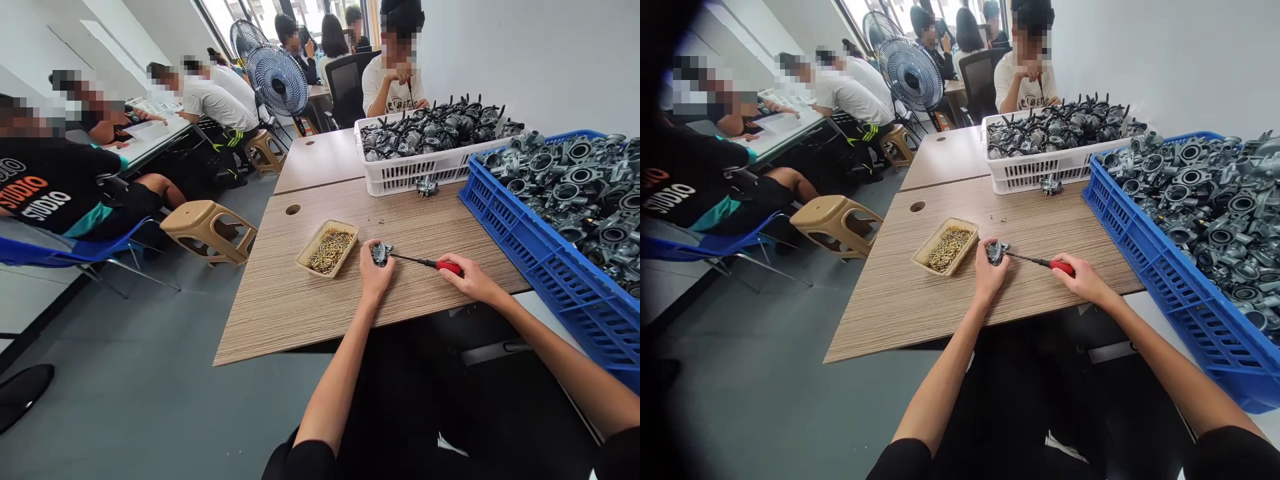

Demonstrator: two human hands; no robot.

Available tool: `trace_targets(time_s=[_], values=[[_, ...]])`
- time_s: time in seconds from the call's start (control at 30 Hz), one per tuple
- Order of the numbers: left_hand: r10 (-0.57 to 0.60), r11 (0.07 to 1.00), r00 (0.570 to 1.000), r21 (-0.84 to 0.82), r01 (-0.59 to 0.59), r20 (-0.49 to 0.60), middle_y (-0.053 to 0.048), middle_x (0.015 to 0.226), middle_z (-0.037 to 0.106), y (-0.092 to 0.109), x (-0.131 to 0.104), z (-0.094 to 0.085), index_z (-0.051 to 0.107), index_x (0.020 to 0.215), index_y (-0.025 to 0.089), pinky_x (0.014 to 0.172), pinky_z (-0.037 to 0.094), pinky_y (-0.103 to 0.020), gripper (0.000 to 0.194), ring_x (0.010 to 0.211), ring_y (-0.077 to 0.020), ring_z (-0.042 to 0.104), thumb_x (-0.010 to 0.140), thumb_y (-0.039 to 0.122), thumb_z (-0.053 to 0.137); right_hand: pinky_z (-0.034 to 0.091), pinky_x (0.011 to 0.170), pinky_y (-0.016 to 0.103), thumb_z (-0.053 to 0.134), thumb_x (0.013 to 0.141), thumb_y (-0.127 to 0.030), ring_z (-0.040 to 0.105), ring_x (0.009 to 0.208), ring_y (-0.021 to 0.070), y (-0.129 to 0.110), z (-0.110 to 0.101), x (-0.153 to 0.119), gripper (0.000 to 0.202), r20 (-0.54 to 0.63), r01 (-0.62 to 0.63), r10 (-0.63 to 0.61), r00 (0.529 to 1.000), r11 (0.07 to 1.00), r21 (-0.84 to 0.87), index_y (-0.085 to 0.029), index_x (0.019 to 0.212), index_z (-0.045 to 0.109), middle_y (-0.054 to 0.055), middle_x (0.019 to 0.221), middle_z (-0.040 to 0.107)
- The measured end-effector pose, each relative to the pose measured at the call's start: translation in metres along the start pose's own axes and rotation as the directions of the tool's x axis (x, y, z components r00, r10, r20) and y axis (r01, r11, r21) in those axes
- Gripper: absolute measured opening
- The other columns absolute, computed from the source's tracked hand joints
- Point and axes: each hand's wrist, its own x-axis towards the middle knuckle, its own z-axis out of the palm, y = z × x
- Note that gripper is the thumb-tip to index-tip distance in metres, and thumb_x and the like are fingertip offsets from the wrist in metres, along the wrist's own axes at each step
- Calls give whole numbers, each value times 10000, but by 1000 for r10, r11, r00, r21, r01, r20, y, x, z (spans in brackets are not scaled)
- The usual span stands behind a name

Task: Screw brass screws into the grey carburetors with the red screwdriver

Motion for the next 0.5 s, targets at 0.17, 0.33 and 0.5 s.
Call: trace_targets(time_s=[0.17, 0.33, 0.5], values=[[-8, 1000, 1000, 15, 8, -10, -48, 1140, 653, -2, -1, 0, 572, 1199, 258, 1034, 497, -381, 436, 1090, -228, 638, 787, 152, 666, 483, 770, 342, 549, 989, -481, 657, 811, 234, 9, -6, 4, 302, -114, -37, 31, 993, 998, -53, -218, 1001, 697, 57, 881, 742], [-7, 999, 1000, 34, 7, 2, -42, 1143, 654, -6, -2, -2, 574, 1209, 268, 1021, 503, -379, 438, 1083, -222, 644, 794, 173, 675, 463, 856, 395, 534, 1005, -407, 677, 925, 294, 34, 3, 1, 253, -278, -188, 103, 955, 936, -297, -222, 1092, 683, 115, 986, 774], [-6, 999, 1000, 33, 6, 17, -46, 1158, 649, -9, -2, -3, 566, 1219, 271, 1036, 499, -396, 440, 1079, -218, 635, 803, 182, 678, 459, 921, 467, 545, 990, -369, 623, 1048, 346, 35, -1, 2, 258, -347, -241, 69, 935, 842, -482, -198, 1115, 691, 177, 1084, 738]])
